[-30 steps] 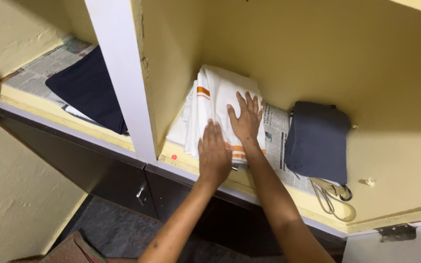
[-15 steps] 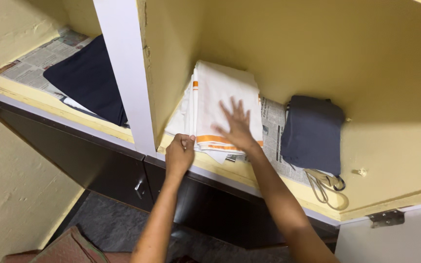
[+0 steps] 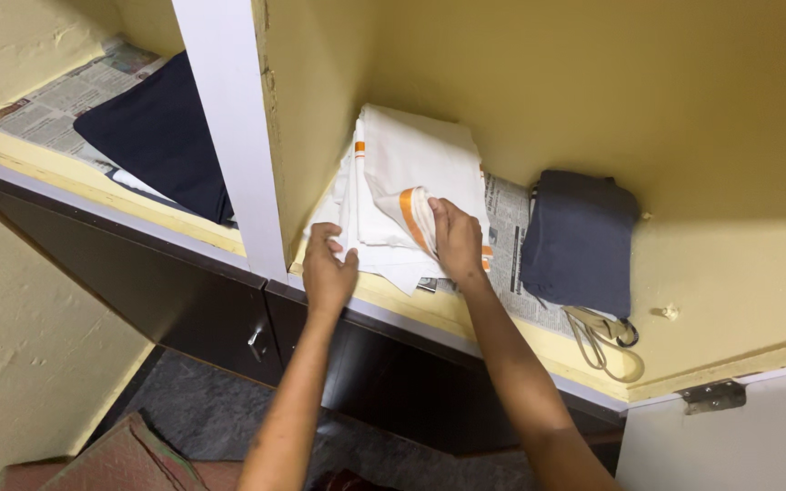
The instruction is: The person takes folded clothes and textiles from closet shelves, places them on a table, and then wipes the empty shelf surface with a cloth.
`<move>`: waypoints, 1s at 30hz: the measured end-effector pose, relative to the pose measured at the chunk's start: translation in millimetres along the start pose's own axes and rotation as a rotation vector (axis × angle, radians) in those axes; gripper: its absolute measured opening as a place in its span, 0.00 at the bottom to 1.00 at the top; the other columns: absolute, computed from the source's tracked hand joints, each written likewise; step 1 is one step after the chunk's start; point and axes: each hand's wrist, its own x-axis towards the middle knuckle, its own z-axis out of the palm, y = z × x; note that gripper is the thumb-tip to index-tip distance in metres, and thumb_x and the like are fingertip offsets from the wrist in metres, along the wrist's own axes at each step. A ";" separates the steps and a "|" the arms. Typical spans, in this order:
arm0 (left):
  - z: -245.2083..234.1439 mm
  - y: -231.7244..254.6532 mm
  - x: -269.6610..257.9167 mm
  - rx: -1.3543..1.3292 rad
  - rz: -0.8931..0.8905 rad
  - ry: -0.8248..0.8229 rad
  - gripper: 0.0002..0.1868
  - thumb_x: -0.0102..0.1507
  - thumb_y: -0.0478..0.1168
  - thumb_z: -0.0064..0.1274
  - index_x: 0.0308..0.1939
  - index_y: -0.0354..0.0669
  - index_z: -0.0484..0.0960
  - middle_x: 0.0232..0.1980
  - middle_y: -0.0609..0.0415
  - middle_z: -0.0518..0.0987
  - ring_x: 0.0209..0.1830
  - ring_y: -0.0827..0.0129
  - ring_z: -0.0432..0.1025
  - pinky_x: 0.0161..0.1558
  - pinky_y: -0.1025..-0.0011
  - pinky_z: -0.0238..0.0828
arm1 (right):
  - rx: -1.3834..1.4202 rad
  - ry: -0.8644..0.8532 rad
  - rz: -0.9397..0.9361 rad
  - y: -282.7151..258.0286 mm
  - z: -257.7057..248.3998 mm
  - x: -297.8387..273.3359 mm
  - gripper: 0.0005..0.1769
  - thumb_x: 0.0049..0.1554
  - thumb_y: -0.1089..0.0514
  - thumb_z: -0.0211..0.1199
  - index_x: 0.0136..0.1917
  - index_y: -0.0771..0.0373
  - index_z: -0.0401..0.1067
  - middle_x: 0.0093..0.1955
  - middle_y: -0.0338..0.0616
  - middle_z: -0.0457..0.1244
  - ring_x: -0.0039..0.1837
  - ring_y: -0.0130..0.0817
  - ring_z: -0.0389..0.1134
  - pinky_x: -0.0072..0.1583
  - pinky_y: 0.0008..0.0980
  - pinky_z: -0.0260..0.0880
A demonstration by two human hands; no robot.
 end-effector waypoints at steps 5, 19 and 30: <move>-2.0 29.0 -5.2 0.199 0.038 -0.031 0.17 0.55 0.42 0.68 0.44 0.45 0.79 0.42 0.51 0.74 0.39 0.55 0.73 0.38 0.56 0.70 | 0.174 -0.063 -0.057 5.2 23.9 -15.4 0.25 0.70 0.40 0.44 0.60 0.57 0.76 0.52 0.54 0.69 0.52 0.50 0.74 0.53 0.44 0.75; -0.4 20.2 27.5 -0.060 0.491 -0.054 0.13 0.66 0.32 0.47 0.52 0.37 0.83 0.52 0.42 0.83 0.52 0.51 0.77 0.55 0.60 0.73 | -0.074 0.067 -0.030 16.5 36.3 0.6 0.29 0.56 0.55 0.66 0.71 0.55 0.72 0.54 0.49 0.71 0.46 0.41 0.76 0.51 0.41 0.78; -4.4 35.4 16.0 0.226 -0.032 -0.064 0.23 0.56 0.48 0.68 0.44 0.38 0.77 0.42 0.48 0.79 0.40 0.54 0.76 0.42 0.56 0.72 | 0.158 0.193 0.039 19.9 19.5 -4.8 0.30 0.48 0.66 0.67 0.66 0.65 0.73 0.46 0.54 0.72 0.42 0.42 0.76 0.49 0.40 0.77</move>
